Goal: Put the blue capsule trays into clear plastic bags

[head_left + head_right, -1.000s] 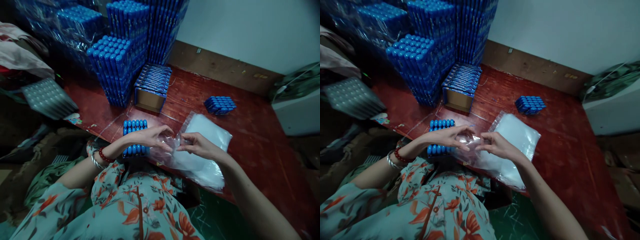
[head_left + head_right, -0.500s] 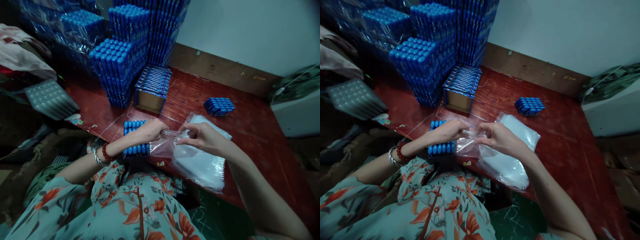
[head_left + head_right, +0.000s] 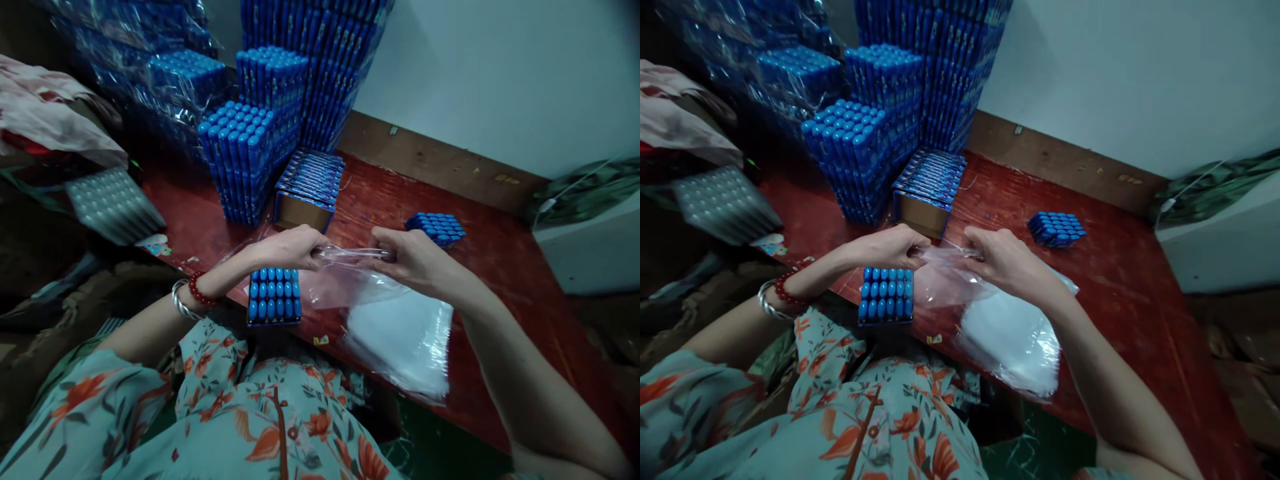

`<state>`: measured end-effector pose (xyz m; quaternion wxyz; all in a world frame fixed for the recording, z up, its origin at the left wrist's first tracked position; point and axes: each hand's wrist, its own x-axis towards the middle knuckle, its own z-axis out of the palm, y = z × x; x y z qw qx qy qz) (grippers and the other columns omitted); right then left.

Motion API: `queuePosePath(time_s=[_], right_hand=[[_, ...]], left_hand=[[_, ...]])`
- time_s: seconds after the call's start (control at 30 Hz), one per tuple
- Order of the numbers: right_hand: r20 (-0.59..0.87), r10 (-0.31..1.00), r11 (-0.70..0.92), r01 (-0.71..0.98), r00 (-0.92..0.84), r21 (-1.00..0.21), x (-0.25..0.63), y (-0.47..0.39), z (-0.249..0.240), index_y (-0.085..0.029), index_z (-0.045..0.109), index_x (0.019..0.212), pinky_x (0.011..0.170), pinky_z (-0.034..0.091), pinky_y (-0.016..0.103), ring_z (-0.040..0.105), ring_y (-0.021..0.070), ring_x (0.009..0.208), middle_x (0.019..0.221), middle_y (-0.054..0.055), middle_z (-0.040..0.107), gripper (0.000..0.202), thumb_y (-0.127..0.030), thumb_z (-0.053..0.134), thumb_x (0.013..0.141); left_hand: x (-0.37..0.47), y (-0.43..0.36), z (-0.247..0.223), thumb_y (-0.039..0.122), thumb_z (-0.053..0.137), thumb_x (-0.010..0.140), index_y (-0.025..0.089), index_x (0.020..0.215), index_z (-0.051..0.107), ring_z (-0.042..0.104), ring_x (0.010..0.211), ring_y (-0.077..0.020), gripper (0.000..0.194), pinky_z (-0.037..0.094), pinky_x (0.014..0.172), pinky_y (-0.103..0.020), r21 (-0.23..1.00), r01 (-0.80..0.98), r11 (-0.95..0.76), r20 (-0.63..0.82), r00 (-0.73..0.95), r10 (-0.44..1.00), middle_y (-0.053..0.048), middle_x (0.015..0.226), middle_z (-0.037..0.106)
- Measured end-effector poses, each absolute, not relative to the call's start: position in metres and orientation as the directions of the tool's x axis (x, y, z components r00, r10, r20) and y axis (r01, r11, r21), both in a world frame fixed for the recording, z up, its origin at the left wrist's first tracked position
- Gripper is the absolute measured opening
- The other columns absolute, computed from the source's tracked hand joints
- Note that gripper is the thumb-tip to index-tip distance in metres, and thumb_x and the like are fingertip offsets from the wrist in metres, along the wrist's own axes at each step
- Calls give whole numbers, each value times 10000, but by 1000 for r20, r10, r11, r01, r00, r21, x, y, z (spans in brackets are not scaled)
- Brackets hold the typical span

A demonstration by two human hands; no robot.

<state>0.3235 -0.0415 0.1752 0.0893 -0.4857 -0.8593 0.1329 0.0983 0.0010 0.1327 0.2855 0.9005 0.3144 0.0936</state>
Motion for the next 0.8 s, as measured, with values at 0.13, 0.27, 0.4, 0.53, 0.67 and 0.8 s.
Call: queuePosePath(time_s=[0.13, 0.27, 0.4, 0.53, 0.67, 0.8], right_hand=[[-69, 836, 509, 817, -544, -271, 320, -37, 175, -203, 537, 850, 498, 217, 215, 438, 98, 504, 582, -49, 536, 202, -382, 621, 808], [-111, 812, 534, 805, -574, -257, 310, -29, 178, -222, 574, 862, 502, 227, 214, 467, 97, 515, 587, -53, 557, 64, -256, 592, 810], [37, 853, 521, 847, -520, -105, 288, -11, 181, -206, 547, 638, 511, 218, 237, 377, 104, 465, 488, -45, 433, 118, -159, 596, 735], [472, 814, 446, 885, -339, -133, 262, 11, 196, -196, 584, 678, 580, 308, 263, 403, 122, 527, 537, -30, 417, 112, -129, 537, 754], [719, 691, 500, 768, -75, -400, 241, 24, 175, -175, 613, 953, 644, 355, 273, 469, 127, 641, 750, 9, 562, 177, -178, 491, 825], [457, 889, 356, 586, 27, -727, 228, 38, 70, -152, 617, 952, 694, 401, 280, 532, 152, 703, 828, 55, 637, 263, -329, 447, 857]], left_hand=[[79, -2, 133, 169, 573, 726, 164, 765, 594, 437, 542, -100, 44, 247, 495, -227, 408, 636, -655, -20, 724, 690, 23, 627, 544], [60, 1, 136, 180, 540, 771, 196, 910, 629, 590, 700, -174, 165, 376, 604, -246, 200, 794, -574, -13, 588, 809, -36, 766, 632], [45, 8, 154, 175, 462, 831, 158, 871, 653, 632, 823, -224, 196, 443, 746, -319, 112, 951, -287, 169, 267, 949, -62, 803, 636], [23, 3, 189, 279, 479, 874, 150, 923, 644, 601, 794, -190, 215, 442, 749, -317, 248, 965, -87, 530, -60, 846, -44, 843, 622], [1, -11, 181, 464, 420, 909, 210, 743, 600, 477, 627, -135, 353, 374, 608, -261, 515, 826, -227, 726, -279, 629, 2, 667, 526], [-7, -3, 83, 435, 413, 892, 192, 604, 488, 417, 568, -123, 385, 305, 542, -253, 754, 635, -171, 422, -267, 867, 21, 568, 436]])
